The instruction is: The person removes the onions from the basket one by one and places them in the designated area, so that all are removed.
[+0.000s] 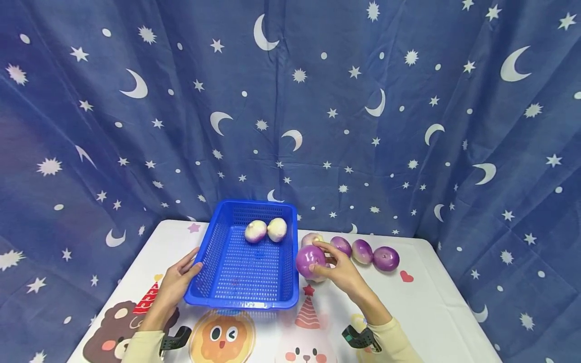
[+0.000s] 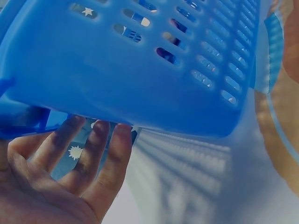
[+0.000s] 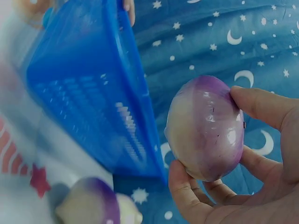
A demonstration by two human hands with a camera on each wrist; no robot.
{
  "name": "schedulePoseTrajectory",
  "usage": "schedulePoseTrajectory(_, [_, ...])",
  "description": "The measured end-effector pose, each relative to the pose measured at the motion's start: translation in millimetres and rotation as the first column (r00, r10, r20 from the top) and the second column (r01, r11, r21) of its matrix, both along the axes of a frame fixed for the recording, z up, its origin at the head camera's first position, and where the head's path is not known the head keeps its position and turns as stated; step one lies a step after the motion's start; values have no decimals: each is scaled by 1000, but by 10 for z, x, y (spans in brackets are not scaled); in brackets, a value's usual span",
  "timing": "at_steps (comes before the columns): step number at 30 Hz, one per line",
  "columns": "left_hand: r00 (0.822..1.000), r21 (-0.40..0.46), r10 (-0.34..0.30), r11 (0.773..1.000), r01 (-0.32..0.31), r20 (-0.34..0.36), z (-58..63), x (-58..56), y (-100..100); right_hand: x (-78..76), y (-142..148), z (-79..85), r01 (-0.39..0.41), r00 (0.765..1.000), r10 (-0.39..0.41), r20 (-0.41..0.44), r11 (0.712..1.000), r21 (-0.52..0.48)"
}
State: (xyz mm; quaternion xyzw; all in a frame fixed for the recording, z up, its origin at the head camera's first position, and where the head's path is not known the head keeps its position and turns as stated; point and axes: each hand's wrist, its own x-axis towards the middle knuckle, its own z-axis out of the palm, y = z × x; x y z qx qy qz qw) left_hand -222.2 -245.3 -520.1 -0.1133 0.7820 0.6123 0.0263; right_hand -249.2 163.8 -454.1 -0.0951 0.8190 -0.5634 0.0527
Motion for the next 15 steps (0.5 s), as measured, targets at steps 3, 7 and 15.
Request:
schedulePoseTrajectory(3, [1000,2,7,1000,-7,4,7,-3,-19,-13,83,-63,18,1000,-18,2,999,33])
schedulePoseTrajectory(7, [1000,5,8,1000,-8,11,10,-1,-28,-11,190,-154,51,998,-53,29,996,66])
schedulePoseTrajectory(15, [1000,9,6,1000,-6,-1,7,9,2,-20,499,-334,91,993,-92,76,996,18])
